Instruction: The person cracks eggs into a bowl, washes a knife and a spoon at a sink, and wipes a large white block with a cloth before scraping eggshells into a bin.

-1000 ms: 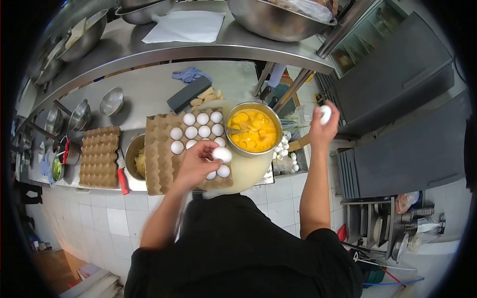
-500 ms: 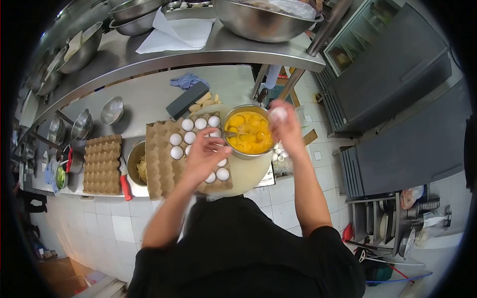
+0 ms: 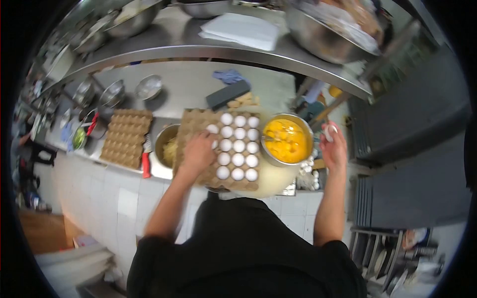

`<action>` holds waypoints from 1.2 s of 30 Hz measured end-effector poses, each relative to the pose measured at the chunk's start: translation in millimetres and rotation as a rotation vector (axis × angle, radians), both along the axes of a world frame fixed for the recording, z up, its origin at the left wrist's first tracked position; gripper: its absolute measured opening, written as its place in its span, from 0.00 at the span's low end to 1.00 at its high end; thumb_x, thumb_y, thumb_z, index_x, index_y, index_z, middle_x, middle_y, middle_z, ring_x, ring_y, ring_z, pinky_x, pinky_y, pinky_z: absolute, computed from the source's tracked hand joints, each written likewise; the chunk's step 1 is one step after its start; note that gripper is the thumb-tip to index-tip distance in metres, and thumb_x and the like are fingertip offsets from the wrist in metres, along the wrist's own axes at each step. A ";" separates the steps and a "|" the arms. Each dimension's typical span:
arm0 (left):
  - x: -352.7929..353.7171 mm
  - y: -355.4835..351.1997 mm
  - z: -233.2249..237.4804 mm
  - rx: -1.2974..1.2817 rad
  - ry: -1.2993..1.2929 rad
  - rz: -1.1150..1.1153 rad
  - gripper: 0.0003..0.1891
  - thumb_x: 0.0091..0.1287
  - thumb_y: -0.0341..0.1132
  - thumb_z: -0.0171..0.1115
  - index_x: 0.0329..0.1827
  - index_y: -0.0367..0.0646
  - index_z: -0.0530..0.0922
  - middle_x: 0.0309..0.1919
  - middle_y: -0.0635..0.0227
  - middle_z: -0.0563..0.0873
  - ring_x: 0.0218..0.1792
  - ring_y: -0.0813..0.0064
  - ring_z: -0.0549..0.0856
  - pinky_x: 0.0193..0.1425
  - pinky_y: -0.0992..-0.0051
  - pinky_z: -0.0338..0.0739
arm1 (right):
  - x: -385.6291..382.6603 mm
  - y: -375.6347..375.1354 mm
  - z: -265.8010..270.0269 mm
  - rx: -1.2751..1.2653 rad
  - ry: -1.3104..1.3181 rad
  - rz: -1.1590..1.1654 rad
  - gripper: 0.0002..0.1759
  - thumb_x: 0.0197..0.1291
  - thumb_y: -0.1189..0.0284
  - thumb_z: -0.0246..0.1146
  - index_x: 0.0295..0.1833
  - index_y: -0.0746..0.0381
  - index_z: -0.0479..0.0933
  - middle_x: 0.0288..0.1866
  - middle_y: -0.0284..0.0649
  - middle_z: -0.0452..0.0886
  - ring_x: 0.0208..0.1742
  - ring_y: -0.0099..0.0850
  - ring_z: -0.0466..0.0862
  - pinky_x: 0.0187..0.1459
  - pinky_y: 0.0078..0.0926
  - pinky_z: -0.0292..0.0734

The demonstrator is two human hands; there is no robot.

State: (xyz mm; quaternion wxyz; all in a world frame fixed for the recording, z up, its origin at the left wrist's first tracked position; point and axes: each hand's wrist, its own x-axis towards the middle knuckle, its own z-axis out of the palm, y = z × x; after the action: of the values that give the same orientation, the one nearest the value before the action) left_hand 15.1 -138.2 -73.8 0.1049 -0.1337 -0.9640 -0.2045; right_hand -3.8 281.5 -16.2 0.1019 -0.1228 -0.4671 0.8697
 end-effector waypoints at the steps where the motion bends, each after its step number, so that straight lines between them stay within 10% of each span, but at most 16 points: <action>1: -2.2 -3.4 -0.1 -0.002 0.001 -0.017 0.23 0.50 0.28 0.67 0.53 0.45 0.82 0.51 0.56 0.84 0.54 0.51 0.82 0.60 0.56 0.77 | 1.1 4.2 -7.3 0.192 -0.003 0.136 0.20 0.73 0.68 0.62 0.66 0.61 0.71 0.42 0.36 0.83 0.25 0.20 0.75 0.19 0.19 0.65; 6: -5.1 -18.6 15.5 0.009 0.008 0.010 0.22 0.49 0.30 0.70 0.50 0.44 0.83 0.49 0.55 0.85 0.52 0.50 0.84 0.57 0.56 0.78 | -8.9 -51.7 2.0 0.617 -0.184 0.320 0.17 0.65 0.72 0.72 0.57 0.61 0.78 0.31 0.29 0.80 0.21 0.16 0.72 0.17 0.17 0.60; 10: -3.3 -11.1 31.0 0.307 -0.036 -0.026 0.21 0.47 0.33 0.74 0.47 0.41 0.84 0.39 0.55 0.87 0.44 0.51 0.85 0.51 0.56 0.80 | -31.3 -54.1 -17.8 1.284 -0.078 0.366 0.17 0.65 0.61 0.71 0.46 0.66 0.83 0.28 0.40 0.85 0.30 0.31 0.84 0.33 0.33 0.79; 18: 7.2 22.1 32.7 0.624 -0.271 0.033 0.18 0.52 0.27 0.75 0.47 0.40 0.83 0.36 0.71 0.86 0.35 0.80 0.80 0.44 0.75 0.78 | -31.8 -85.3 28.6 1.668 0.009 0.387 0.23 0.66 0.56 0.69 0.51 0.66 0.80 0.37 0.56 0.87 0.44 0.54 0.87 0.46 0.47 0.81; 22: 6.2 48.0 21.1 0.932 -0.466 -0.055 0.18 0.54 0.28 0.75 0.49 0.41 0.83 0.37 0.70 0.86 0.38 0.80 0.84 0.45 0.75 0.81 | -26.2 -82.5 70.5 1.756 0.384 0.194 0.20 0.66 0.60 0.70 0.54 0.63 0.79 0.41 0.55 0.85 0.42 0.54 0.86 0.45 0.44 0.82; 26: 7.4 79.0 15.7 1.255 -0.633 -0.192 0.20 0.56 0.24 0.73 0.52 0.38 0.80 0.41 0.67 0.86 0.39 0.80 0.85 0.45 0.78 0.82 | -4.1 -39.7 88.0 1.264 0.510 -0.654 0.23 0.60 0.67 0.74 0.59 0.62 0.79 0.51 0.53 0.83 0.45 0.46 0.86 0.47 0.39 0.83; 28: 9.9 92.0 23.7 1.276 -0.693 -0.211 0.21 0.56 0.24 0.73 0.54 0.38 0.79 0.44 0.66 0.85 0.41 0.79 0.85 0.46 0.77 0.81 | 13.2 -6.7 64.9 1.139 0.341 -0.619 0.23 0.60 0.66 0.74 0.58 0.63 0.79 0.54 0.53 0.82 0.50 0.48 0.85 0.52 0.41 0.81; 31: 13.0 108.7 32.2 1.282 -0.736 -0.264 0.28 0.56 0.28 0.76 0.60 0.38 0.74 0.46 0.65 0.83 0.44 0.76 0.83 0.48 0.75 0.80 | 49.9 24.0 14.6 2.151 -0.005 -0.276 0.29 0.59 0.66 0.75 0.65 0.62 0.78 0.61 0.52 0.81 0.56 0.48 0.84 0.56 0.40 0.79; 33: 11.7 122.5 35.9 1.269 -0.746 -0.267 0.29 0.57 0.29 0.76 0.61 0.38 0.74 0.46 0.65 0.83 0.45 0.76 0.83 0.49 0.75 0.80 | 60.3 -8.8 20.5 1.467 -0.023 0.000 0.34 0.58 0.66 0.75 0.69 0.62 0.75 0.63 0.51 0.79 0.60 0.47 0.82 0.60 0.39 0.77; 36: 12.1 138.2 38.8 1.292 -0.822 -0.282 0.30 0.57 0.30 0.77 0.63 0.39 0.73 0.46 0.64 0.83 0.47 0.76 0.83 0.50 0.74 0.80 | 79.9 -94.4 48.1 1.310 0.248 0.382 0.33 0.62 0.70 0.71 0.72 0.61 0.71 0.62 0.47 0.80 0.58 0.39 0.83 0.54 0.33 0.79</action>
State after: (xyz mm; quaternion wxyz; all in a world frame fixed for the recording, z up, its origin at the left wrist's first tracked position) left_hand 27.2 0.0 -35.0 -0.2307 -0.0810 -0.5889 -0.7703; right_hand 76.1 187.1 31.9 0.0529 0.1487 -0.8943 0.4186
